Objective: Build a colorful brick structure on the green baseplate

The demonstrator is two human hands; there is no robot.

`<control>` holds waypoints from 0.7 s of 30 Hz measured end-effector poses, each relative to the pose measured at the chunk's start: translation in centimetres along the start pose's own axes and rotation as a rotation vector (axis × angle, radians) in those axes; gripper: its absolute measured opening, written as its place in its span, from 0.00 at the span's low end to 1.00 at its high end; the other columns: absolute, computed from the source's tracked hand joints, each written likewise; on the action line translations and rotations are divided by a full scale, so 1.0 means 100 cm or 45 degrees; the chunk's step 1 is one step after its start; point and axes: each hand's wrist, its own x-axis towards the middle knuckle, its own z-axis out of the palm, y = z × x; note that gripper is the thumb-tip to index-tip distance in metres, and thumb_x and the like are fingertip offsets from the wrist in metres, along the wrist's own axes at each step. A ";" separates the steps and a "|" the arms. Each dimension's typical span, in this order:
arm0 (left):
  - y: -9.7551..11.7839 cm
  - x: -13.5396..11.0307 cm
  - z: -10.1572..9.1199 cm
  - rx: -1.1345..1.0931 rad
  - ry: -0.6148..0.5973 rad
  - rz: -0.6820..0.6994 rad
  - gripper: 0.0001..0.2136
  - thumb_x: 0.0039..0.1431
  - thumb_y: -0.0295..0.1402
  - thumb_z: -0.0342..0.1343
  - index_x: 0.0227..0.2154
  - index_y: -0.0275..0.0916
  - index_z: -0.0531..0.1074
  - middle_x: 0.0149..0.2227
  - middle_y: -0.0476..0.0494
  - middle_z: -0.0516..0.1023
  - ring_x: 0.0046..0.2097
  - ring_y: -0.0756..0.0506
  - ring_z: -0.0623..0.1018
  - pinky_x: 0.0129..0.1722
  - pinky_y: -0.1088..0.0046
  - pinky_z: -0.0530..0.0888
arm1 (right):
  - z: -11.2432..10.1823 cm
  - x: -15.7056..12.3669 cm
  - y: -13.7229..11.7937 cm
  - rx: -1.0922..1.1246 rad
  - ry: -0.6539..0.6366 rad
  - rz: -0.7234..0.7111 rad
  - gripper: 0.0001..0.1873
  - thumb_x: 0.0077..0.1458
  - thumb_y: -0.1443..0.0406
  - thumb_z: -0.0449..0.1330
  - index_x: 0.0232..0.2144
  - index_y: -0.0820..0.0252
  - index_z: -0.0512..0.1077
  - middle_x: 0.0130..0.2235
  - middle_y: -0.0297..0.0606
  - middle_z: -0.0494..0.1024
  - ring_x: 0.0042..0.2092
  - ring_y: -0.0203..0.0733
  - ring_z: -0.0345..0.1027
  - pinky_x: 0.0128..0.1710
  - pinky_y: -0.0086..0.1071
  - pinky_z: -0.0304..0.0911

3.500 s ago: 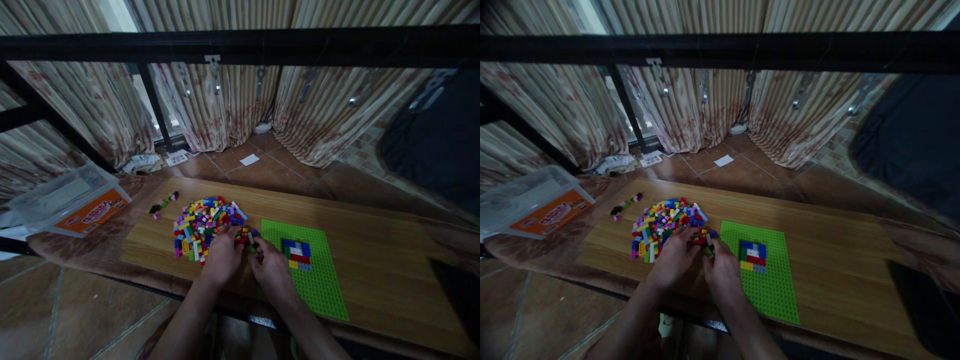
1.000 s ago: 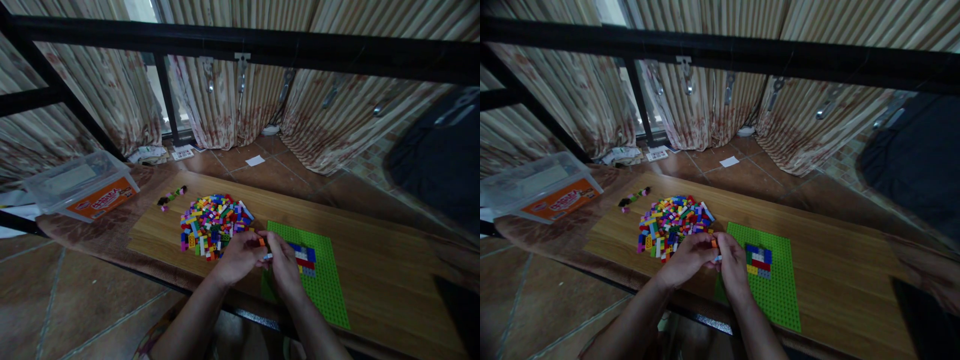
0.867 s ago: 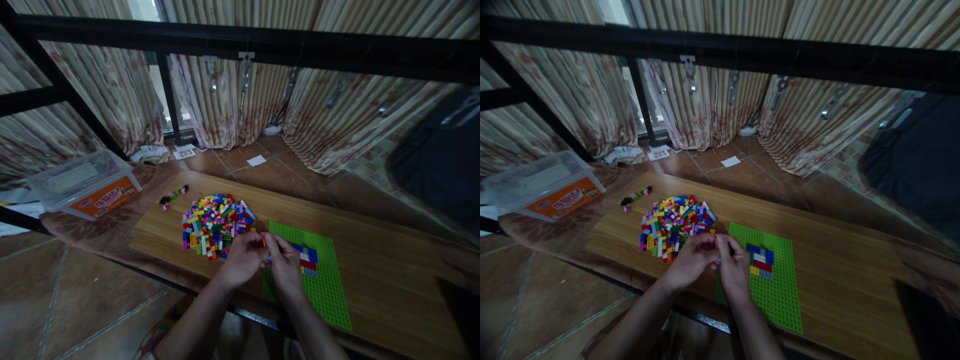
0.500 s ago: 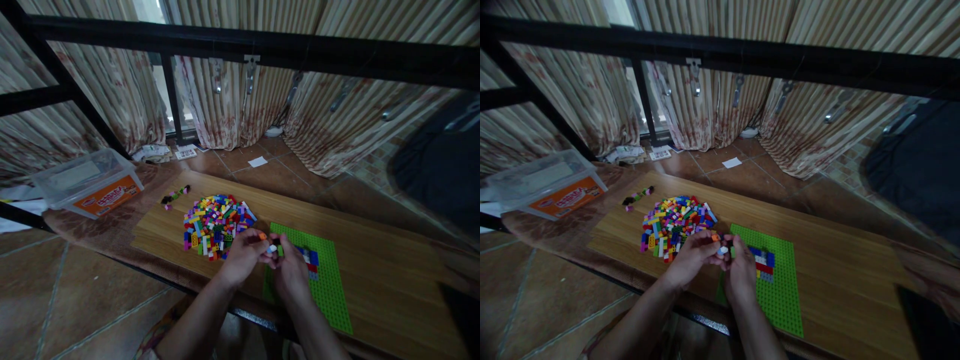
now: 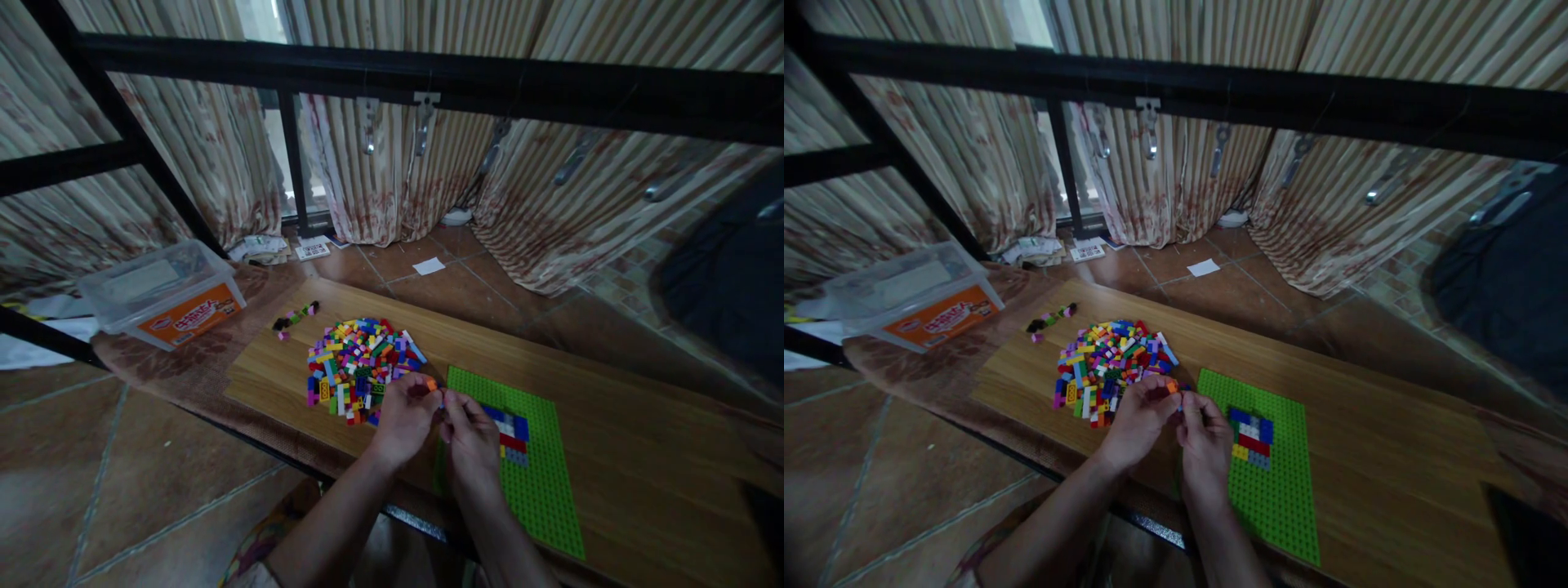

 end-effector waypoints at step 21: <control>0.043 0.018 -0.067 1.453 0.212 0.312 0.08 0.55 0.27 0.52 0.35 0.39 0.75 0.26 0.48 0.75 0.28 0.49 0.73 0.30 0.76 0.65 | -0.006 0.011 0.032 -1.403 -0.207 -0.781 0.11 0.57 0.67 0.49 0.32 0.58 0.72 0.38 0.42 0.70 0.40 0.44 0.67 0.43 0.39 0.65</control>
